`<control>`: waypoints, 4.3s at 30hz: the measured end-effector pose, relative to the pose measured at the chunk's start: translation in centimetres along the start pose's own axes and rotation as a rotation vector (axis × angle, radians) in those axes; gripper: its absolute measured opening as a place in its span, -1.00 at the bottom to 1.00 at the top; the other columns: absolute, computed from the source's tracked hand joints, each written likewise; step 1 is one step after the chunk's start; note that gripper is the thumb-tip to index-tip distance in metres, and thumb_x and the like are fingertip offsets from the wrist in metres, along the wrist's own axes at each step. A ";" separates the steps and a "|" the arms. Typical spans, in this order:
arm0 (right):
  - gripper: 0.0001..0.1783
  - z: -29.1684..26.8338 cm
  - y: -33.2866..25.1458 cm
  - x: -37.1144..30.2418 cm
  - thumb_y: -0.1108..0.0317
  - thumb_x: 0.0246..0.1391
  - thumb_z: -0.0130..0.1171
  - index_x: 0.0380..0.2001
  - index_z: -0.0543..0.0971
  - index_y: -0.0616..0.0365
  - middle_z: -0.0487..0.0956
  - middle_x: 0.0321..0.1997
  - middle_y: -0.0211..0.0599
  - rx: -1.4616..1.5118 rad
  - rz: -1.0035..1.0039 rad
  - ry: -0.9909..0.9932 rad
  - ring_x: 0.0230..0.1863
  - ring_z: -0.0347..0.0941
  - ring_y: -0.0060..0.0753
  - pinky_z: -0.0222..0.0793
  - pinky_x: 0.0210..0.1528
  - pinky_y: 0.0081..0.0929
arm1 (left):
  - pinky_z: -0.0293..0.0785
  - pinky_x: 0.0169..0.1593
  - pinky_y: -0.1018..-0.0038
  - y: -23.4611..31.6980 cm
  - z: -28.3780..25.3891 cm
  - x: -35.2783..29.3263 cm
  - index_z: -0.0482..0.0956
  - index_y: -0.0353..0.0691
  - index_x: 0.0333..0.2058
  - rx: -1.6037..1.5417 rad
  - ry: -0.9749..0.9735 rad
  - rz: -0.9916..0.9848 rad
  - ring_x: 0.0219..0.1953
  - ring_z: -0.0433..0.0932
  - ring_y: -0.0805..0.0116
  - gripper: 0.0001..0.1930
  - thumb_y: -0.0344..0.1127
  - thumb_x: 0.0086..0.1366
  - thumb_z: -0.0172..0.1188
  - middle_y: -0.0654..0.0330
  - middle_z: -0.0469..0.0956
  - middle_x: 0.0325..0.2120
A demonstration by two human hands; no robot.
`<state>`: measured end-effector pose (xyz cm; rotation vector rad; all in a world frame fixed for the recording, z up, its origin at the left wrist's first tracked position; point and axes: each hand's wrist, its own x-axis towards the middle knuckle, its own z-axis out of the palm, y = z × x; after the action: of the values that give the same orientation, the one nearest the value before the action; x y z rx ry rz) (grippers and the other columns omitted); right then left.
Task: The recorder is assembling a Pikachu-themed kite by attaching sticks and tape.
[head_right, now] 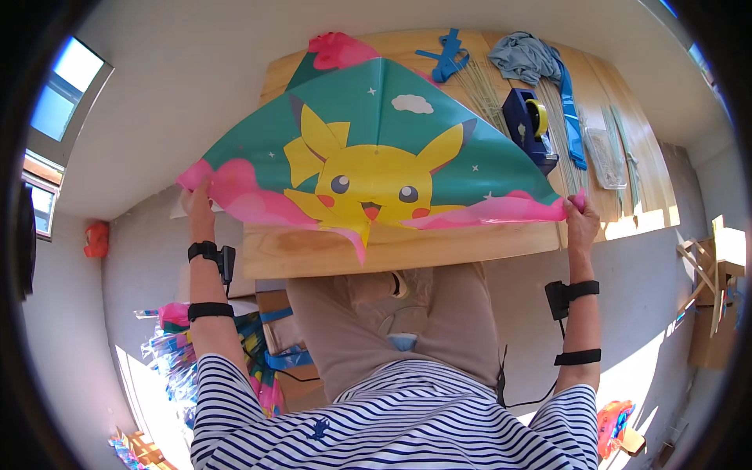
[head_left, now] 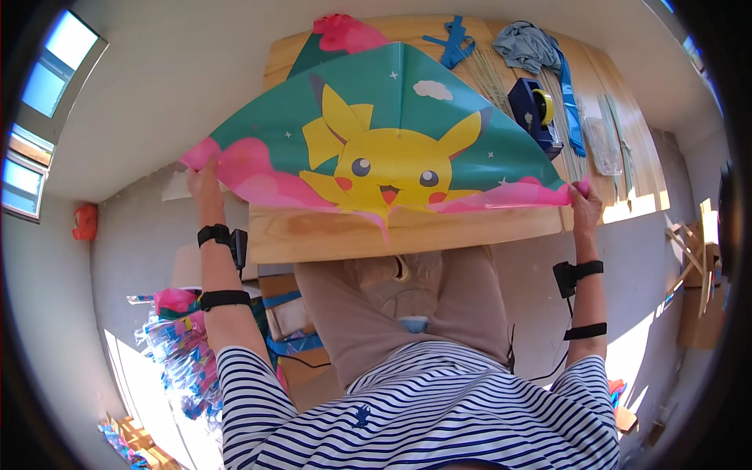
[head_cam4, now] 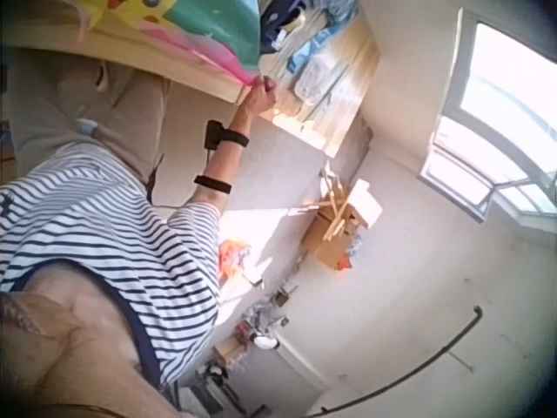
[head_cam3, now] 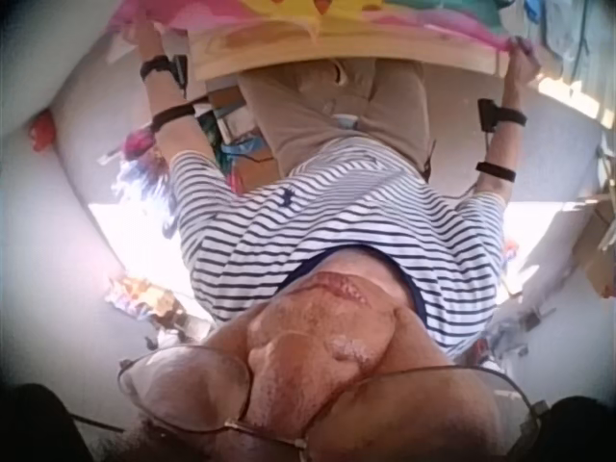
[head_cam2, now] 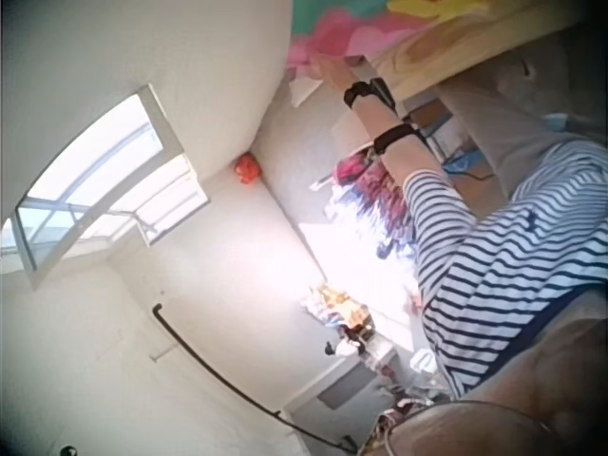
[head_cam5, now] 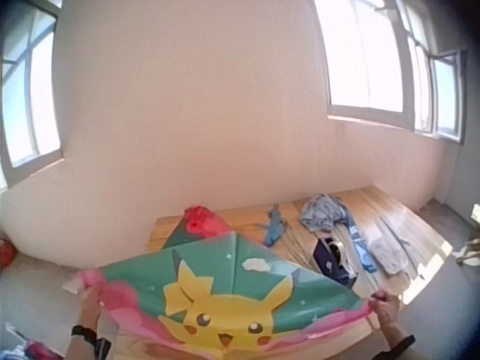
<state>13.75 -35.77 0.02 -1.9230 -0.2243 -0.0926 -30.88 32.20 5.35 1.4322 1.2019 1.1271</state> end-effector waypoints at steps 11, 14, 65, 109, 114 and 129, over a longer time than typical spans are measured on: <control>-0.77 1.0 0.2 -2.7 0.41 -0.02 0.32 -0.25 0.65 0.25 0.63 -0.36 -0.19 -0.640 0.044 0.059 -0.32 0.53 -0.10 0.43 -0.21 -0.24 | 0.24 0.28 0.10 4.0 8.4 -19.5 0.52 -0.25 0.07 0.764 -0.170 0.886 0.23 0.35 -0.02 -0.53 -0.38 0.16 0.33 -0.01 0.45 0.17; -0.65 3.7 -6.4 -5.9 0.41 -0.02 0.32 -0.11 0.62 0.24 0.61 -0.15 -0.10 -1.074 -0.476 0.324 -0.08 0.48 0.08 0.40 -0.04 -0.13 | 0.22 0.29 0.08 1.7 9.3 -24.4 0.50 -0.28 0.08 0.790 -0.541 0.799 0.26 0.32 -0.05 -0.50 -0.29 0.16 0.35 -0.04 0.42 0.19; -0.36 15.2 -6.7 -18.9 0.12 0.09 0.31 0.19 0.45 0.16 0.38 0.32 -0.05 -0.671 -0.617 -0.595 0.35 0.23 0.05 0.17 0.31 0.18 | 0.12 0.24 -0.21 -1.7 7.1 -28.8 0.51 -0.18 0.15 1.018 -0.827 0.607 0.19 0.34 -0.10 -0.25 -0.09 -0.05 0.50 -0.03 0.41 0.17; -0.20 20.0 -7.9 -18.2 -0.07 -0.06 0.41 0.20 0.44 0.09 0.30 0.36 0.00 -0.739 -0.639 -0.545 0.44 0.13 0.13 0.08 0.26 0.47 | 0.52 -0.10 0.17 -1.5 2.4 -39.3 0.62 -0.23 -0.12 1.046 -1.156 0.550 -0.09 0.59 -0.02 -0.51 -0.16 -0.03 0.50 -0.06 0.57 -0.19; -0.19 20.8 -8.5 -15.9 -0.10 -0.05 0.40 0.22 0.42 0.05 0.25 0.39 0.02 -0.781 -0.493 -0.515 0.43 0.14 0.13 0.11 0.20 0.46 | 0.53 -0.03 -0.03 -6.5 5.3 -40.6 0.63 -0.14 -0.04 1.171 -1.482 0.681 -0.05 0.61 -0.08 -0.50 0.07 0.15 0.36 -0.03 0.60 -0.09; -0.19 12.7 -3.7 -15.9 0.10 0.06 0.32 0.33 0.32 0.20 0.24 0.45 -0.02 -0.750 -0.473 -0.449 0.48 0.08 0.14 -0.08 0.46 0.28 | 0.41 0.19 0.23 0.2 7.7 -32.9 0.52 -0.28 0.10 0.617 -0.841 0.664 0.11 0.51 -0.04 -0.51 -0.28 0.20 0.36 -0.05 0.56 0.07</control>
<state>-3.06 -24.41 -3.87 -2.5783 -1.0692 -0.0594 -26.69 -1.15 1.62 2.5506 0.4542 0.3963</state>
